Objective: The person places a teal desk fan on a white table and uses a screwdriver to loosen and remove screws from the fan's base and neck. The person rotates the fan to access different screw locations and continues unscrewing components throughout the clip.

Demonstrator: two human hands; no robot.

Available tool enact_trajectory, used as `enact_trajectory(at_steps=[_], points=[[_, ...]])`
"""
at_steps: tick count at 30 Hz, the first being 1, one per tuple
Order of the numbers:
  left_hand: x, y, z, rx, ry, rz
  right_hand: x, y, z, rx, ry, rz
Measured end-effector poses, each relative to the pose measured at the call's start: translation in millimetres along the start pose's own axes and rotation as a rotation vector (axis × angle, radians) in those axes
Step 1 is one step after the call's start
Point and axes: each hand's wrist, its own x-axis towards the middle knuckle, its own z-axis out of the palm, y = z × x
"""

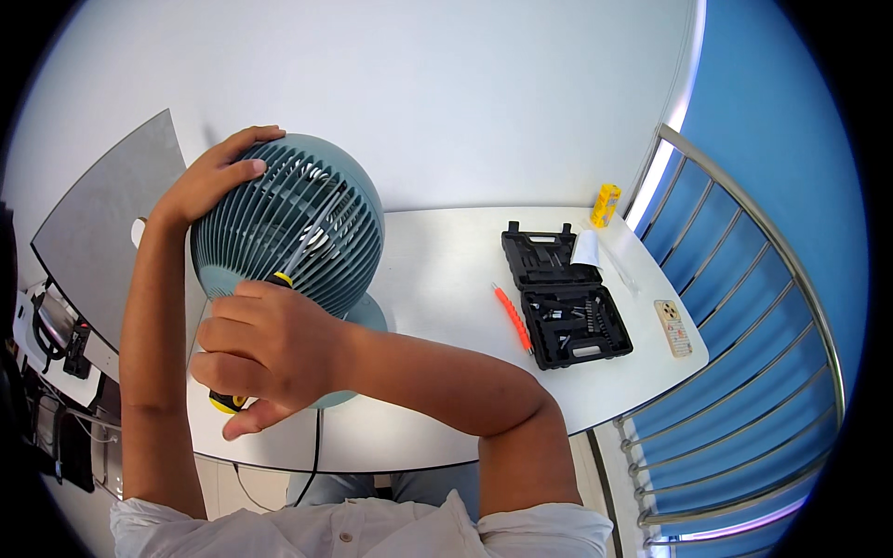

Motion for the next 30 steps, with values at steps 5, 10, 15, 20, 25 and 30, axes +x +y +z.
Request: enact_trajectory(at_steps=[5,10,15,20,25,30], points=[[2.2,-0.2,0.4,0.017,0.001,0.0,-3.6,7.1,3.7,-0.042,0.061,-0.091],[-0.7,-0.2,-0.9,0.04,0.016,-0.014,2.3,-1.9,-3.8,-0.075,0.016,-0.032],[-1.1,0.8,-1.0,0.026,0.009,-0.021,1.2,-3.1,-8.1,-0.005,-0.048,-0.025],[0.0,3.3,1.1,-0.001,0.003,-0.006,1.3,1.3,-1.5,-0.086,-0.029,-0.056],[-1.0,-0.2,0.0,0.015,0.011,0.004,5.8,-3.8,4.4,-0.188,0.018,-0.037],[-1.0,0.5,0.3,-0.012,0.002,0.017,3.0,-3.6,4.7,-0.066,0.014,0.026]])
